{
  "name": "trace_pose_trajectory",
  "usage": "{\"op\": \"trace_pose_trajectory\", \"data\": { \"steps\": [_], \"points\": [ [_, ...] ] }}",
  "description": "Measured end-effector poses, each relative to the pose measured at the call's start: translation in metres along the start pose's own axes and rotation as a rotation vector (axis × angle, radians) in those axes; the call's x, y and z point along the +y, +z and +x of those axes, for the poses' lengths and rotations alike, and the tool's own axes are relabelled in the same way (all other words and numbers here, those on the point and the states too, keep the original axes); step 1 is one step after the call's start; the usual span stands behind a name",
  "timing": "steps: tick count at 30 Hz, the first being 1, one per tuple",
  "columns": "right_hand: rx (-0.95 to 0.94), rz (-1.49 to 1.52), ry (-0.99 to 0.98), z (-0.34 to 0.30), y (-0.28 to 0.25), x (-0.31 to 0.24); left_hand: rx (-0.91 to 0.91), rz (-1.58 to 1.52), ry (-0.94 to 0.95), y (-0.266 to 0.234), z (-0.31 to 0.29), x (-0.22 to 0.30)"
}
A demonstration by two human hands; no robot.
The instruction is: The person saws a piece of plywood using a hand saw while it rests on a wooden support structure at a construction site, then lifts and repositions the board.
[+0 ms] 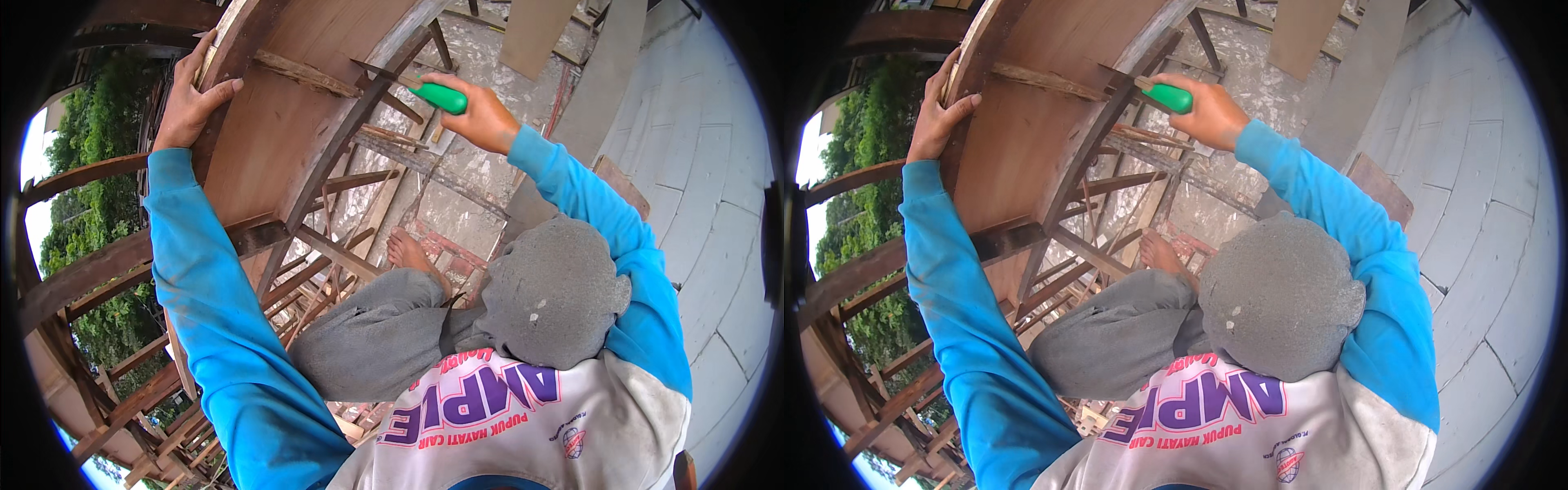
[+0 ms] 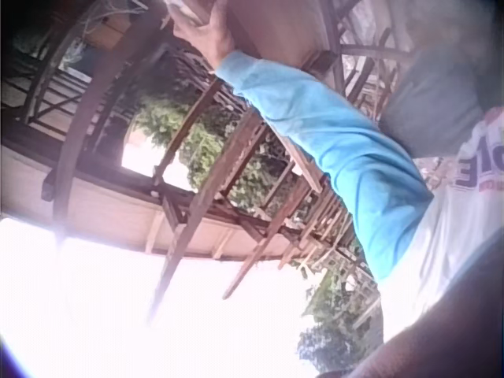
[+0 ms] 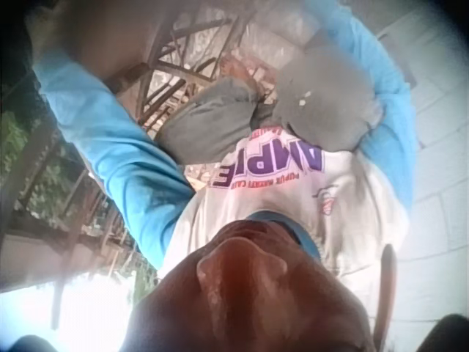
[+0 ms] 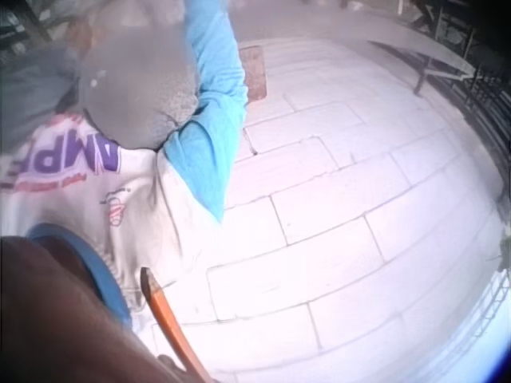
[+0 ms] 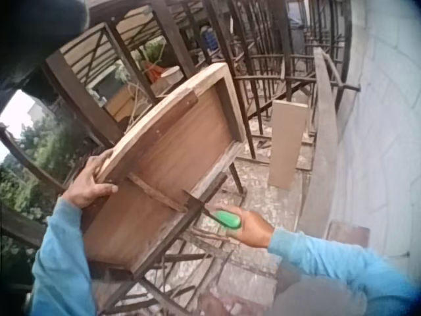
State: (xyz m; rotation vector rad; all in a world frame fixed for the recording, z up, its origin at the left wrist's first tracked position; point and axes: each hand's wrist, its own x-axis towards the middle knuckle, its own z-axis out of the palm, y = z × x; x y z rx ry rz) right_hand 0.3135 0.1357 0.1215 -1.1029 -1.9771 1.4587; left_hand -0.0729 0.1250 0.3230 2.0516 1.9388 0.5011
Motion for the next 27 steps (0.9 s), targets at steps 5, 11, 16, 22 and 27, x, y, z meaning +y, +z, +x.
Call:
{"op": "trace_pose_trajectory", "data": {
  "steps": [5,11,16,22,27],
  "points": [
    [0.092,0.045,-0.187,-0.106,-0.043,-0.011,-0.027,0.038,-0.008,-0.026,-0.019,0.018],
    [0.019,-0.011,0.033,0.004,-0.003,-0.013,0.014,0.025,0.035,0.003,0.004,0.006],
    [0.02,0.041,-0.155,-0.04,-0.017,-0.016,0.002,0.039,-0.059,-0.032,-0.009,-0.005],
    [0.042,0.082,-0.226,-0.051,-0.011,-0.03,0.006,-0.012,-0.047,-0.031,-0.035,0.008],
    [0.141,-0.181,-0.155,0.049,0.014,0.0,-0.034,0.011,0.002,0.0,0.01,0.016]
  ]
}}
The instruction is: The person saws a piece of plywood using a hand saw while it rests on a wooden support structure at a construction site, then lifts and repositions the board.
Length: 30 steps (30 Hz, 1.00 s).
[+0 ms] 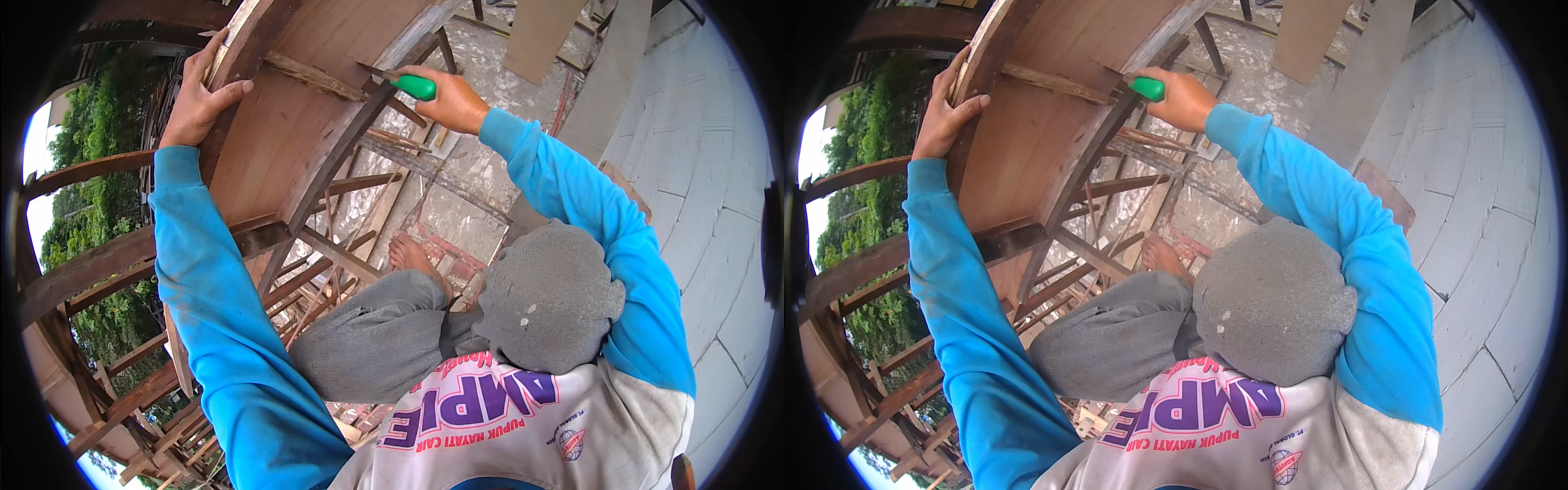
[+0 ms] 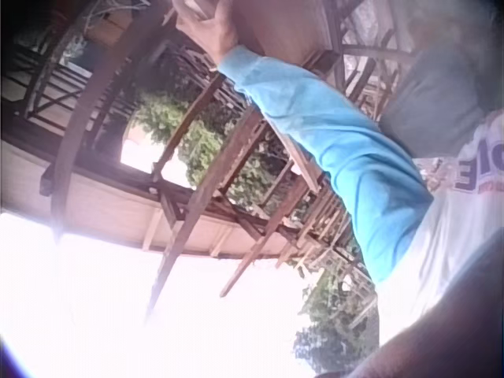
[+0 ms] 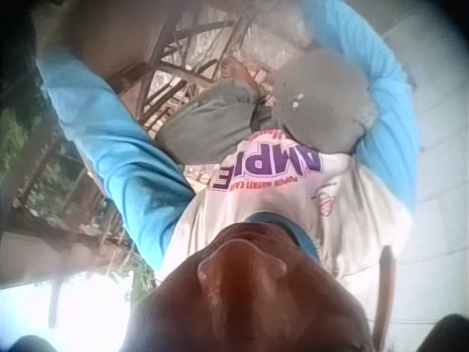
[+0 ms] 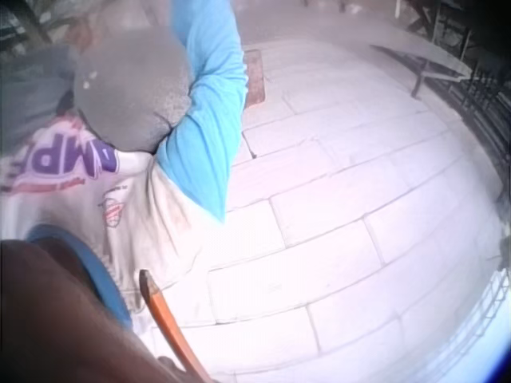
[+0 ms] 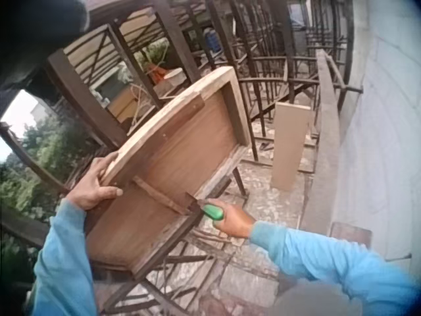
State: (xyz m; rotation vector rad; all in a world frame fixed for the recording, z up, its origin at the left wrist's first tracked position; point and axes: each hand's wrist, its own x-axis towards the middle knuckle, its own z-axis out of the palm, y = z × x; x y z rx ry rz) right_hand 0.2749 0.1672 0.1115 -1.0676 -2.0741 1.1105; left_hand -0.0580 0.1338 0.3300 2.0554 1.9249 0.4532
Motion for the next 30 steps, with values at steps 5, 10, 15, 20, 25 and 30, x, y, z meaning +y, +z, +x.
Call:
{"op": "trace_pose_trajectory", "data": {
  "steps": [5,10,15,20,25,30],
  "points": [
    [-0.062,0.266,-0.078,-0.119,-0.063,-0.02,0.013,0.022,-0.049,-0.034,-0.035,0.003],
    [-0.094,0.229,0.009,-0.087,-0.041,-0.053,0.025,0.086,-0.011,-0.043,-0.043,0.001],
    [-0.074,0.102,0.087,-0.007,0.0,-0.005,0.027,-0.01,-0.009,0.003,-0.002,-0.014],
    [-0.035,0.178,-0.063,-0.118,-0.065,-0.027,0.025,0.033,-0.066,-0.032,-0.027,-0.011],
    [-0.092,0.208,0.028,-0.056,-0.027,-0.043,0.03,0.04,-0.022,-0.018,-0.037,0.0],
    [-0.055,0.126,0.057,-0.009,0.006,0.001,0.048,0.05,0.041,0.009,-0.008,-0.001]
  ]
}}
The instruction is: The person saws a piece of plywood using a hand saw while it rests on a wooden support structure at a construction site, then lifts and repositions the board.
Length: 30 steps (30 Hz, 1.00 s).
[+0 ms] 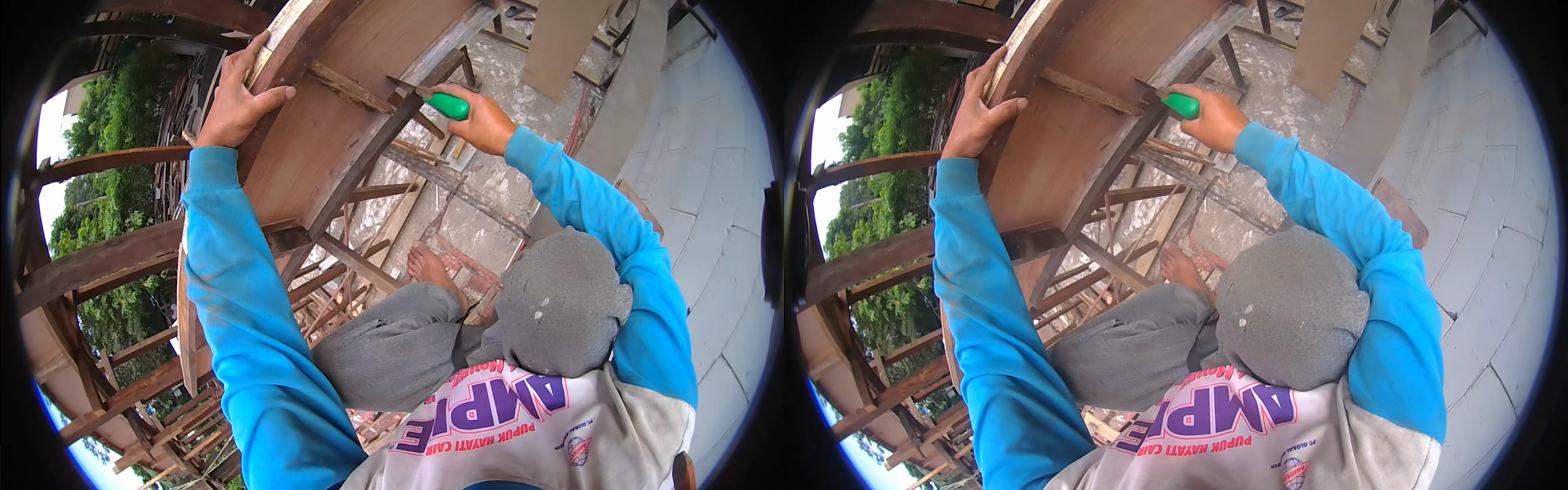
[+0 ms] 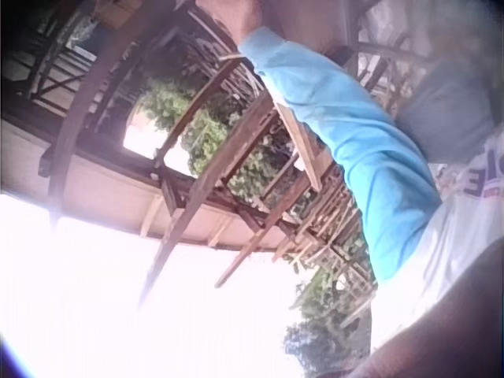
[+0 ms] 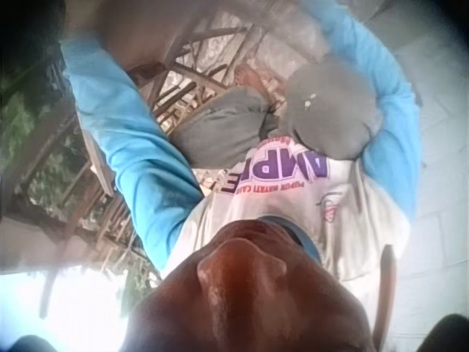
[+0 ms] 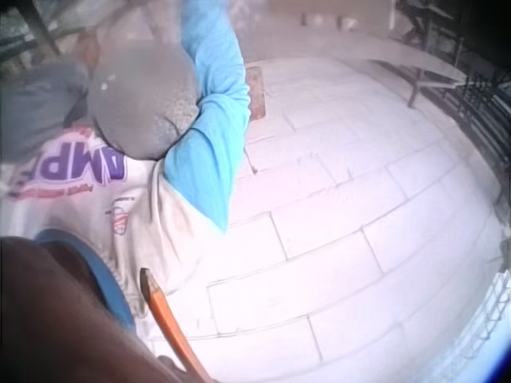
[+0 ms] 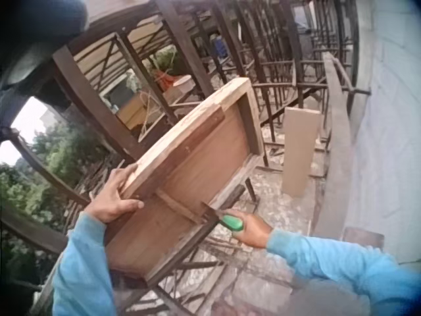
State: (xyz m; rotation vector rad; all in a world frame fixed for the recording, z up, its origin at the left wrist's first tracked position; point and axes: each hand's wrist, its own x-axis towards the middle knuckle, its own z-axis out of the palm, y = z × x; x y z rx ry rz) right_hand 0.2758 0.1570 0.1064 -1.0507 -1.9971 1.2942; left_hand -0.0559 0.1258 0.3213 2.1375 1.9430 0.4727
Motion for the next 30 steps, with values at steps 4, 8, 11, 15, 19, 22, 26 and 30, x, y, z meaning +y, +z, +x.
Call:
{"op": "trace_pose_trajectory", "data": {
  "steps": [4,8,11,15,19,22,26,30],
  "points": [
    [0.005,0.091,-0.129,-0.107,-0.05,-0.02,-0.019,-0.031,-0.033,-0.029,-0.021,-0.008],
    [0.028,0.09,-0.126,-0.094,-0.039,-0.037,-0.003,0.015,-0.042,-0.042,-0.034,-0.002],
    [-0.068,0.029,0.133,-0.004,0.001,-0.019,-0.013,-0.049,-0.003,-0.013,-0.005,-0.01],
    [-0.055,-0.029,0.094,-0.011,-0.001,-0.003,-0.062,-0.043,-0.019,0.002,0.004,-0.016],
    [-0.072,0.141,-0.065,-0.121,-0.068,-0.029,-0.038,-0.056,-0.074,-0.031,-0.023,-0.007],
    [-0.045,0.177,-0.04,-0.124,-0.069,-0.028,-0.053,-0.022,-0.034,-0.028,-0.02,-0.004],
    [-0.038,0.004,0.079,-0.02,-0.015,-0.018,-0.022,-0.078,-0.017,-0.008,-0.001,-0.008],
    [-0.096,0.014,0.075,-0.002,0.003,0.003,-0.028,-0.06,-0.079,0.0,0.001,-0.013]
  ]
}}
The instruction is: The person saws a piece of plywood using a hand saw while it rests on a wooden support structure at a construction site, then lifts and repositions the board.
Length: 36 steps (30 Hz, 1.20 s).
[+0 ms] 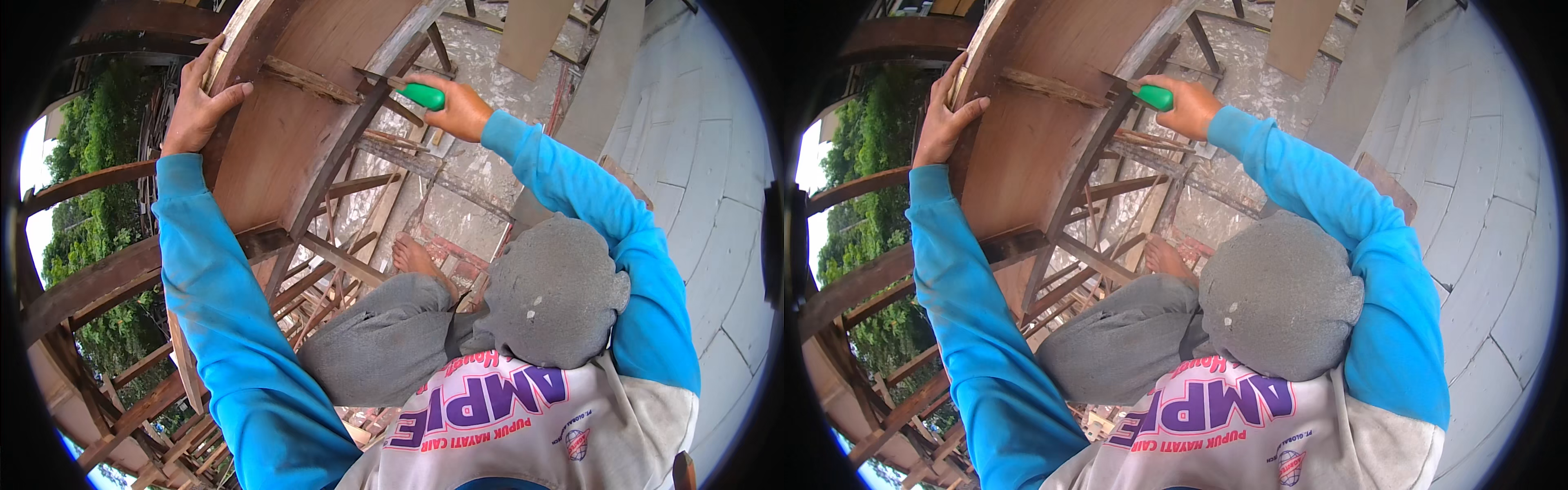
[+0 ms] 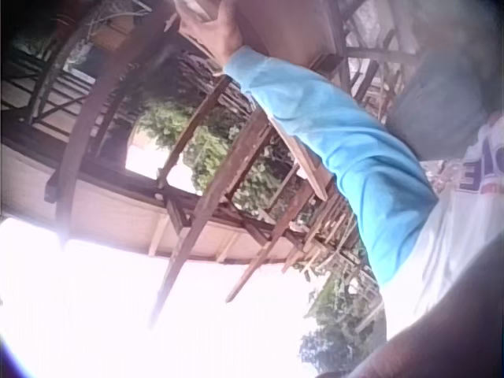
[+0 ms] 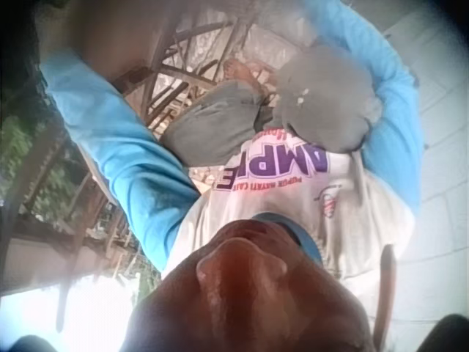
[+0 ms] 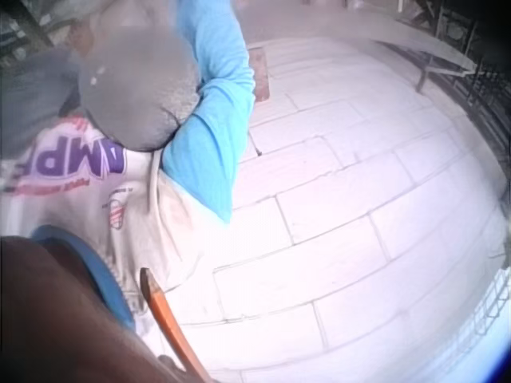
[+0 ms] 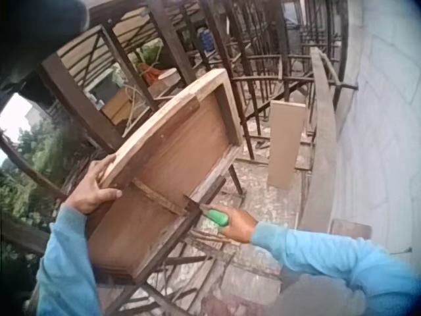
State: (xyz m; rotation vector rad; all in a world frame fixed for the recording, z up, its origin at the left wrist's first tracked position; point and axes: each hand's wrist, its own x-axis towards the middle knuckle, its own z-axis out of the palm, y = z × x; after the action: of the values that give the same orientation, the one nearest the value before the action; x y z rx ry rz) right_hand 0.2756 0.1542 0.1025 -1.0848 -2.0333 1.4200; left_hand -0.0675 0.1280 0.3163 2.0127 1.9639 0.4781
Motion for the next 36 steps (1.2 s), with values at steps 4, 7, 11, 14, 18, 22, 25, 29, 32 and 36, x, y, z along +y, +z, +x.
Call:
{"op": "trace_pose_trajectory", "data": {
  "steps": [4,7,11,14,18,22,25,29,32,36],
  "points": [
    [-0.024,0.123,-0.19,-0.094,-0.042,-0.033,-0.034,-0.15,-0.111,-0.064,-0.032,0.006],
    [0.083,-0.019,-0.216,-0.127,-0.064,-0.015,-0.01,0.007,0.007,-0.032,-0.022,0.007],
    [0.03,-0.019,-0.026,-0.019,-0.004,-0.017,0.016,0.025,0.07,-0.018,-0.02,0.007],
    [0.14,-0.152,-0.049,0.023,0.022,-0.004,0.012,0.068,0.075,-0.005,-0.008,0.013],
    [0.018,0.06,-0.148,-0.049,-0.02,-0.021,0.036,0.043,-0.036,-0.038,-0.025,0.006],
    [0.082,0.003,-0.191,-0.129,-0.064,-0.013,0.024,0.001,-0.007,-0.022,-0.025,0.017],
    [0.058,0.073,-0.116,-0.085,-0.042,-0.028,-0.004,0.008,0.026,-0.034,-0.036,0.02],
    [0.156,-0.16,-0.075,0.02,0.025,-0.001,0.03,-0.04,0.09,-0.008,-0.002,0.0],
    [-0.115,0.021,0.167,-0.015,-0.006,-0.025,0.015,-0.077,0.03,-0.015,-0.018,-0.002],
    [0.017,0.072,-0.151,-0.119,-0.041,-0.013,0.021,-0.047,-0.03,-0.033,-0.038,0.019]
  ]
}}
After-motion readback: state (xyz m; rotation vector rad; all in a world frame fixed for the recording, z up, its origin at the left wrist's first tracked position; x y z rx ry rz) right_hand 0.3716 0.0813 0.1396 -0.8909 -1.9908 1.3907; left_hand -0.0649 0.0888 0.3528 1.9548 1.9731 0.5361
